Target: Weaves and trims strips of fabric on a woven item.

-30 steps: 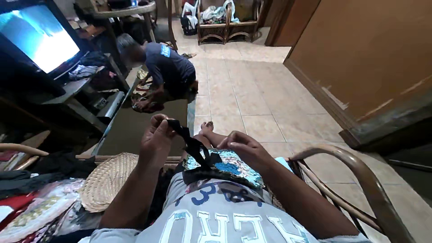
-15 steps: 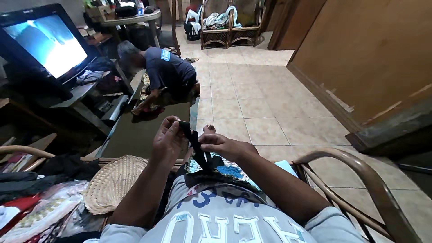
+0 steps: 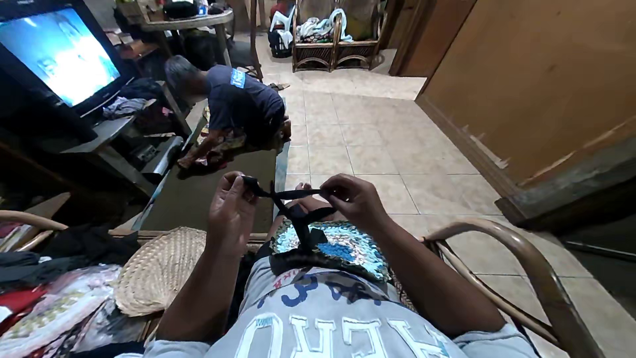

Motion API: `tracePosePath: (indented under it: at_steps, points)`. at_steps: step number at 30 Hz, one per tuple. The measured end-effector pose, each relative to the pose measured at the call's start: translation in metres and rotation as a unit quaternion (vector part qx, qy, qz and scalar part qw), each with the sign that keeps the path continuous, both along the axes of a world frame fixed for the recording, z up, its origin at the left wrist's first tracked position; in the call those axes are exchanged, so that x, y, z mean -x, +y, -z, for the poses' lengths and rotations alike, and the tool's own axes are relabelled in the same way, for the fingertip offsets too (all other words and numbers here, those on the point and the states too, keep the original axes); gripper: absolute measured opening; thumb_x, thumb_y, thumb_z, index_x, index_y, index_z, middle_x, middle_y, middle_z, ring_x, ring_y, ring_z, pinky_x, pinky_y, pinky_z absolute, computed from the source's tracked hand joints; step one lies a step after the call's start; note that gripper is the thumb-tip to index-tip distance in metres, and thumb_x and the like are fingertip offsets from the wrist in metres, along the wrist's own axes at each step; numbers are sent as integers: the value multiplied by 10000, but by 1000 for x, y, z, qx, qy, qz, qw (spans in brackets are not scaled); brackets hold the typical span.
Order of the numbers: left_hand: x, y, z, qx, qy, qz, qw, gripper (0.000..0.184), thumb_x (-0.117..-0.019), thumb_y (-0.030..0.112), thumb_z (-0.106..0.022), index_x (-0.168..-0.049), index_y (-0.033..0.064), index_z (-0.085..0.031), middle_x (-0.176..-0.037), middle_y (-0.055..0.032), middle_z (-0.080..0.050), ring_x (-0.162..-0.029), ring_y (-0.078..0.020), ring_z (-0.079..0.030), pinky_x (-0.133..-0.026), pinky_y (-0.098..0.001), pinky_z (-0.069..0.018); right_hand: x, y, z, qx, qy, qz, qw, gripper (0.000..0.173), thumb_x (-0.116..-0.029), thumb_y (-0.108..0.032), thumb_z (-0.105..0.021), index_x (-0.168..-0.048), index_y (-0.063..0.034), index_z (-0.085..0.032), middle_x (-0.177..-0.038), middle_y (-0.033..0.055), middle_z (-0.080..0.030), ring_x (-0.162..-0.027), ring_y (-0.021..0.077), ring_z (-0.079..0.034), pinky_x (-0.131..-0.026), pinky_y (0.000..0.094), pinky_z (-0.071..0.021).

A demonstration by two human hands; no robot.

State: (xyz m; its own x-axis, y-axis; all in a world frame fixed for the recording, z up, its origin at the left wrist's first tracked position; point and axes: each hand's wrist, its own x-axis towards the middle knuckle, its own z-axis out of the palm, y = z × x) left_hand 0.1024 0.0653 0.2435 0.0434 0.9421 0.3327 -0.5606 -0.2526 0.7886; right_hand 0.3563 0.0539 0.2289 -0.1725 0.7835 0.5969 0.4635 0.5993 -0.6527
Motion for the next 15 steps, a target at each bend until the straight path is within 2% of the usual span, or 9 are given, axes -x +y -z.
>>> tracePosePath:
  at_steps: [2, 4, 7, 9, 11, 13, 15]
  points:
    - [-2, 0, 2, 25, -15, -23, 999, 245, -1096, 157, -353, -1046, 208, -588, -879, 65, -645, -800, -50, -644, -789, -244, -566, -7, -4, -8, 152, 133, -73, 977, 122, -899, 56, -649, -991, -13, -690, -878, 0, -709, -769, 15, -662, -732, 187, -575]
    - [-4, 0, 7, 54, -23, -43, 997, 204, -1090, 124, -368, -1089, 197, -559, -892, 57, -639, -779, -58, -646, -761, -246, -575, -14, -7, -11, 214, 224, -127, 942, 141, -900, 65, -633, -986, -38, -677, -865, -11, -711, -778, 36, -670, -752, 217, -584]
    - [-7, -2, 15, 85, -15, -61, 994, 214, -1073, 56, -376, -1179, 168, -523, -902, 33, -649, -757, -79, -669, -754, -264, -596, -19, -14, -9, 206, 292, -158, 921, 187, -895, 1, -654, -1040, -117, -651, -878, -45, -672, -765, 22, -641, -721, 190, -565]
    - [-8, -4, 21, 99, -4, -66, 993, 230, -1067, 35, -377, -1200, 156, -520, -896, 29, -668, -753, -83, -686, -751, -259, -604, -23, -19, -5, 194, 332, -195, 902, 200, -896, -149, -711, -1087, -178, -659, -836, -68, -662, -699, -2, -609, -662, 161, -534]
    - [-8, -4, 26, 107, 14, -74, 991, 220, -1059, 13, -396, -1195, 130, -524, -916, 24, -667, -766, -88, -689, -752, -265, -607, -30, -22, 2, 175, 358, -243, 884, 272, -917, -304, -747, -1157, -200, -672, -879, -62, -680, -735, 0, -633, -674, 160, -547]
    - [-7, -2, 33, 89, 65, -92, 990, 202, -1044, 2, -438, -1196, 107, -523, -926, 29, -656, -766, -80, -684, -747, -269, -611, -33, -24, 9, 155, 368, -259, 879, 281, -942, -366, -704, -1170, -206, -680, -910, -39, -698, -755, 23, -654, -663, 180, -557]
    - [-3, 2, 41, 45, 139, -123, 982, 211, -1020, 8, -510, -1217, 78, -536, -950, 23, -662, -791, -82, -688, -763, -287, -613, -36, -26, 14, 143, 374, -271, 875, 297, -973, -436, -638, -1172, -220, -683, -929, -22, -721, -811, 65, -687, -727, 239, -585]
